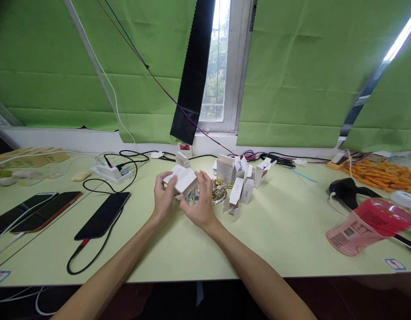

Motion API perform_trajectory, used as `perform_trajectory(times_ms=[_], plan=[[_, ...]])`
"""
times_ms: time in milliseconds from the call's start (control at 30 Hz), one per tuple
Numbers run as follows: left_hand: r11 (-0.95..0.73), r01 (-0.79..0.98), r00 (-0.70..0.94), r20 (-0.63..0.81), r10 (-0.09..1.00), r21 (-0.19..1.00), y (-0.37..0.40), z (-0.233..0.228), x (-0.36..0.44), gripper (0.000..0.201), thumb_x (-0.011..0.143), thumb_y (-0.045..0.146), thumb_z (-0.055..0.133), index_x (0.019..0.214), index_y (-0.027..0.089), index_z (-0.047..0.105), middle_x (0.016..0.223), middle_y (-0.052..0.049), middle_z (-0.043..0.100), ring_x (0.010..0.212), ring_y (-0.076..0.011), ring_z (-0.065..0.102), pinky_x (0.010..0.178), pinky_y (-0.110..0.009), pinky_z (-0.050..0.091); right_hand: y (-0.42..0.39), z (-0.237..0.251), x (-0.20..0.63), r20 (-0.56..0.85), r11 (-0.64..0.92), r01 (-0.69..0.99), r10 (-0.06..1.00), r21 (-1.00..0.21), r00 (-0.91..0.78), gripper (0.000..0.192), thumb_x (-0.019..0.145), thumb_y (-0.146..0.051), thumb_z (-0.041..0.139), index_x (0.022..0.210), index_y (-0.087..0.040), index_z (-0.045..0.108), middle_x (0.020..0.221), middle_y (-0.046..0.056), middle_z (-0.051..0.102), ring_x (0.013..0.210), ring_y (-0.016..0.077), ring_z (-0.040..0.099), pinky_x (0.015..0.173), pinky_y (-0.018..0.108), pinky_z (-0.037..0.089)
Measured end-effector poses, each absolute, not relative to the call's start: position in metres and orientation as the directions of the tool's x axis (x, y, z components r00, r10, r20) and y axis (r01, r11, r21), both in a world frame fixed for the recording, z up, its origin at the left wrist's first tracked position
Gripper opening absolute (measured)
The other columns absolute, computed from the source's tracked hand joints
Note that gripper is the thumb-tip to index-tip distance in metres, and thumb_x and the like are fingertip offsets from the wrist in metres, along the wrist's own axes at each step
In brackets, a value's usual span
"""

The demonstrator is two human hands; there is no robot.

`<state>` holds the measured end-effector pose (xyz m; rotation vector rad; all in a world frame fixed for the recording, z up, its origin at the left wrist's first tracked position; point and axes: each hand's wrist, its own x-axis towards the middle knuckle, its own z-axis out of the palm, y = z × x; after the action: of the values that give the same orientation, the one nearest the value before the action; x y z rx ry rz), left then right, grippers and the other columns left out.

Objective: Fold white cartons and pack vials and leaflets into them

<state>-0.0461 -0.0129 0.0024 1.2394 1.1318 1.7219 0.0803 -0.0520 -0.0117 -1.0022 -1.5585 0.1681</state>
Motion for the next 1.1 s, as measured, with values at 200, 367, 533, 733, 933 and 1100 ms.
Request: perform_trajectory(times_ms=[200,367,533,733,933,1100], plan=[[-0.351,-0.063,-0.266,0.323,0.908,0.934,-0.0108,0.0004,-0.0465,0.038,0.082,0.050,0.069,0.107,0.023,0.057,0.093,-0.002,0.063,0.072,-0.0149,0.062,0.057,-0.023,0.048,-0.0514,-0.0122,0.0805,0.748,0.628,0.478,0.656,-0.613,0.097,0.075,0.078,-0.025,0.069,0.146,-0.022,0.036,0.148,0.017,0.041,0.143,0.0312,0.038,0.108,0.048,0.048],[-0.347,-0.079,-0.255,0.318,0.913,0.934,-0.0100,-0.0007,-0.0472,0.037,0.083,0.050,0.068,0.106,0.023,0.058,0.097,-0.002,0.062,0.078,-0.0155,0.062,0.061,-0.024,0.051,-0.0508,-0.0122,0.0808,0.741,0.630,0.461,0.665,-0.625,0.096,0.073,0.078,-0.025,0.069,0.145,-0.021,0.039,0.147,0.018,0.041,0.143,0.0310,0.038,0.108,0.049,0.047],[-0.349,-0.082,-0.239,0.322,0.916,0.933,-0.0112,0.0001,-0.0469,0.039,0.082,0.051,0.068,0.107,0.023,0.057,0.096,-0.002,0.063,0.075,-0.0149,0.062,0.060,-0.024,0.051,-0.0502,-0.0140,0.0804,0.736,0.631,0.452,0.671,-0.630,0.090,0.067,0.079,-0.025,0.068,0.141,-0.023,0.043,0.146,0.017,0.041,0.142,0.0308,0.039,0.108,0.049,0.047],[-0.347,-0.091,-0.208,0.323,0.923,0.934,-0.0128,-0.0001,-0.0450,0.039,0.082,0.050,0.069,0.107,0.023,0.057,0.094,-0.002,0.063,0.075,-0.0154,0.063,0.060,-0.024,0.051,-0.0499,-0.0137,0.0804,0.749,0.652,0.442,0.658,-0.616,0.074,0.068,0.078,-0.023,0.068,0.141,-0.022,0.044,0.142,0.016,0.042,0.139,0.0296,0.042,0.112,0.049,0.044],[-0.358,-0.092,-0.177,0.338,0.924,0.929,-0.0134,-0.0019,-0.0439,0.039,0.082,0.049,0.069,0.107,0.023,0.057,0.093,-0.001,0.063,0.073,-0.0139,0.062,0.059,-0.023,0.049,-0.0506,-0.0111,0.0807,0.758,0.649,0.464,0.647,-0.603,0.078,0.067,0.077,-0.021,0.069,0.139,-0.023,0.044,0.140,0.015,0.045,0.138,0.0287,0.043,0.114,0.049,0.042],[-0.358,-0.090,-0.179,0.338,0.924,0.930,-0.0135,-0.0020,-0.0436,0.037,0.083,0.049,0.069,0.107,0.023,0.057,0.092,-0.001,0.063,0.072,-0.0131,0.060,0.059,-0.023,0.048,-0.0506,-0.0109,0.0800,0.762,0.650,0.468,0.643,-0.599,0.083,0.065,0.077,-0.021,0.069,0.137,-0.022,0.045,0.138,0.014,0.045,0.137,0.0280,0.044,0.114,0.048,0.042]])
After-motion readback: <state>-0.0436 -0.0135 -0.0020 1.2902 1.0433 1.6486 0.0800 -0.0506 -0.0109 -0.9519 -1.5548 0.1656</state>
